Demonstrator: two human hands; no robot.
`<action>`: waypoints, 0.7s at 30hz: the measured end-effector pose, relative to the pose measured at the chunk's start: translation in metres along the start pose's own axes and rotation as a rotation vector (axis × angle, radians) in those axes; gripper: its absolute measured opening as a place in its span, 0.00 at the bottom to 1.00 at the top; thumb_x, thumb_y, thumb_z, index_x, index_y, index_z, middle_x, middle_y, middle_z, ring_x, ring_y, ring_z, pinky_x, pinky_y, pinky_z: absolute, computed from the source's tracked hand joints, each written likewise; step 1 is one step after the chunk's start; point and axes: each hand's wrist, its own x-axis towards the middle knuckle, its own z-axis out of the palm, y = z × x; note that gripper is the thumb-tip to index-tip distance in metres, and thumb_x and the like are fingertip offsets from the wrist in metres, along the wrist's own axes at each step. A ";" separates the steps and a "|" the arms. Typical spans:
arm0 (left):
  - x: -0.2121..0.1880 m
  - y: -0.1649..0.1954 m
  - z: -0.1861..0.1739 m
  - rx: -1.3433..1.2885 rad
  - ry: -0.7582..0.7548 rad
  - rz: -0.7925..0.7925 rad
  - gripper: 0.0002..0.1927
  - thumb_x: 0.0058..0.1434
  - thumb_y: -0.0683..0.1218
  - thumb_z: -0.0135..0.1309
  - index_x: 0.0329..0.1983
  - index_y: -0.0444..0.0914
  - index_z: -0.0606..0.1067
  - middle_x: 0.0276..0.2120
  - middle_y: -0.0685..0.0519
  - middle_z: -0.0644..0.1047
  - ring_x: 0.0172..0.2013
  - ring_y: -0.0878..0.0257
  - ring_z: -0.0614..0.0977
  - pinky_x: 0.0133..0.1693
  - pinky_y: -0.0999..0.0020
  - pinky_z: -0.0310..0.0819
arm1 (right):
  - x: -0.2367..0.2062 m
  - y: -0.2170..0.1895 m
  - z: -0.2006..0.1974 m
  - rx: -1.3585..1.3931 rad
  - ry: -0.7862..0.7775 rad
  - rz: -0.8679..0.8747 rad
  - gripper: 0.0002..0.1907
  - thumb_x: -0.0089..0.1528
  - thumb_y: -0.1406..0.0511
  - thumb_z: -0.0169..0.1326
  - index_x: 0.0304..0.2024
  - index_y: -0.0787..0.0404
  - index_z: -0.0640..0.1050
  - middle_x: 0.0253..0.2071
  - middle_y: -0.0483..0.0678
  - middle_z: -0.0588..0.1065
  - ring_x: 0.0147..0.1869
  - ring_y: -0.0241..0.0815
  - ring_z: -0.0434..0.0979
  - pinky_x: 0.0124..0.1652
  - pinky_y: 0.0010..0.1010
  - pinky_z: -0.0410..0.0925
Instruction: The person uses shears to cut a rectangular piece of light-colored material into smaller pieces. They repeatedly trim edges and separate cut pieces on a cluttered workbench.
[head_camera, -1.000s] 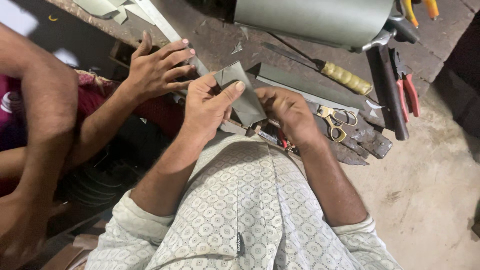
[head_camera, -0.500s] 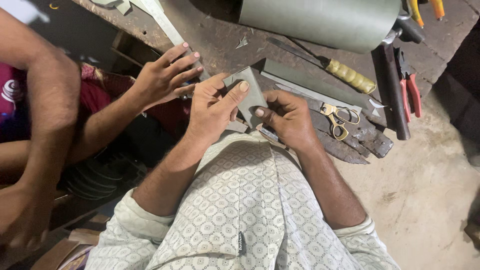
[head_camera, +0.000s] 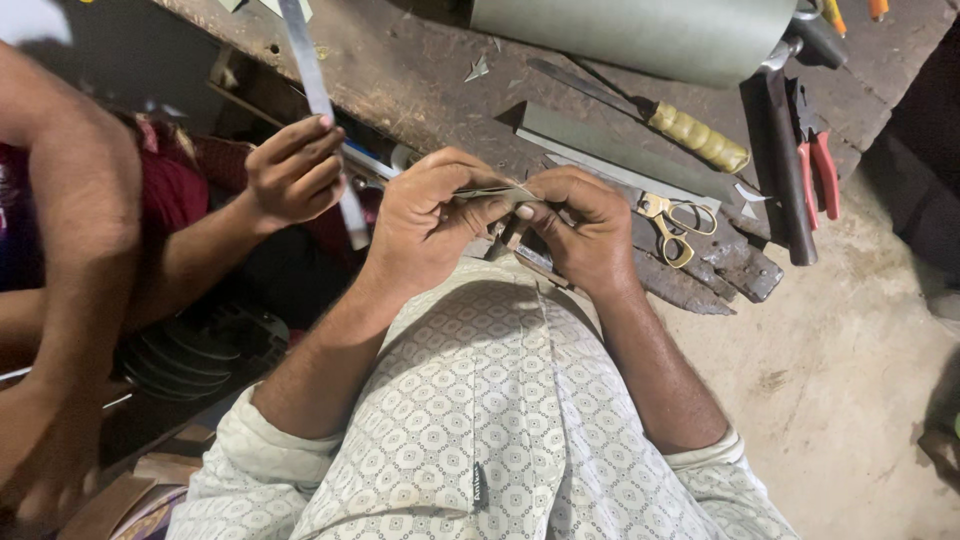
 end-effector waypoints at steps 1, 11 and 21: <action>0.000 0.000 0.000 0.035 0.001 -0.007 0.06 0.66 0.36 0.61 0.46 0.31 0.79 0.41 0.52 0.77 0.34 0.72 0.80 0.33 0.79 0.77 | 0.000 -0.001 0.000 -0.001 0.004 0.009 0.05 0.64 0.71 0.64 0.42 0.65 0.82 0.41 0.48 0.79 0.45 0.36 0.79 0.44 0.27 0.72; -0.011 -0.019 -0.001 -0.330 -0.020 -0.041 0.21 0.68 0.36 0.62 0.62 0.34 0.72 0.51 0.51 0.77 0.46 0.69 0.80 0.48 0.75 0.80 | -0.008 -0.006 0.000 -0.261 0.120 -0.294 0.11 0.61 0.71 0.69 0.38 0.61 0.78 0.46 0.49 0.79 0.50 0.40 0.81 0.46 0.31 0.76; -0.016 -0.025 0.000 -0.291 -0.075 0.006 0.15 0.65 0.35 0.63 0.53 0.39 0.78 0.50 0.53 0.77 0.46 0.70 0.81 0.44 0.77 0.80 | -0.013 -0.009 0.007 -0.476 0.013 -0.393 0.18 0.62 0.70 0.66 0.41 0.58 0.66 0.58 0.57 0.75 0.57 0.47 0.82 0.48 0.35 0.79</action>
